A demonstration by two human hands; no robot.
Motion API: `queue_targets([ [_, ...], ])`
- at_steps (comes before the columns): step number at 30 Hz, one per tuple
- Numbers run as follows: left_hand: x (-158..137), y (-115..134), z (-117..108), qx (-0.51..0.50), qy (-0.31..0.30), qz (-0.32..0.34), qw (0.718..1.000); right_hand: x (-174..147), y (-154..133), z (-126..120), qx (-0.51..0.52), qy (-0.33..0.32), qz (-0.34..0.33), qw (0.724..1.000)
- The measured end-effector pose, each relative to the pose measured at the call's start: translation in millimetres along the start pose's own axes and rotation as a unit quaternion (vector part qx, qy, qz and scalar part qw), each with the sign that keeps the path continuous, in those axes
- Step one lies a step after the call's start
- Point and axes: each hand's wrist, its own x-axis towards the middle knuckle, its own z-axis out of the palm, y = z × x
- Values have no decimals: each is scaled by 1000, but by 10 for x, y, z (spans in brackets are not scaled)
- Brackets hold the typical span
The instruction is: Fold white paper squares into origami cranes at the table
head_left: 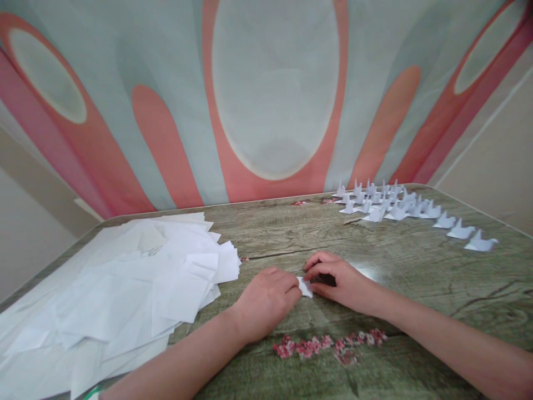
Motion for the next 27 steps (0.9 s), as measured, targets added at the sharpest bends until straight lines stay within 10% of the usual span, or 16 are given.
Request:
queue_targets([
  [27,67,56,68,68,33,-53,996,89,76,8,6,42,43,998],
])
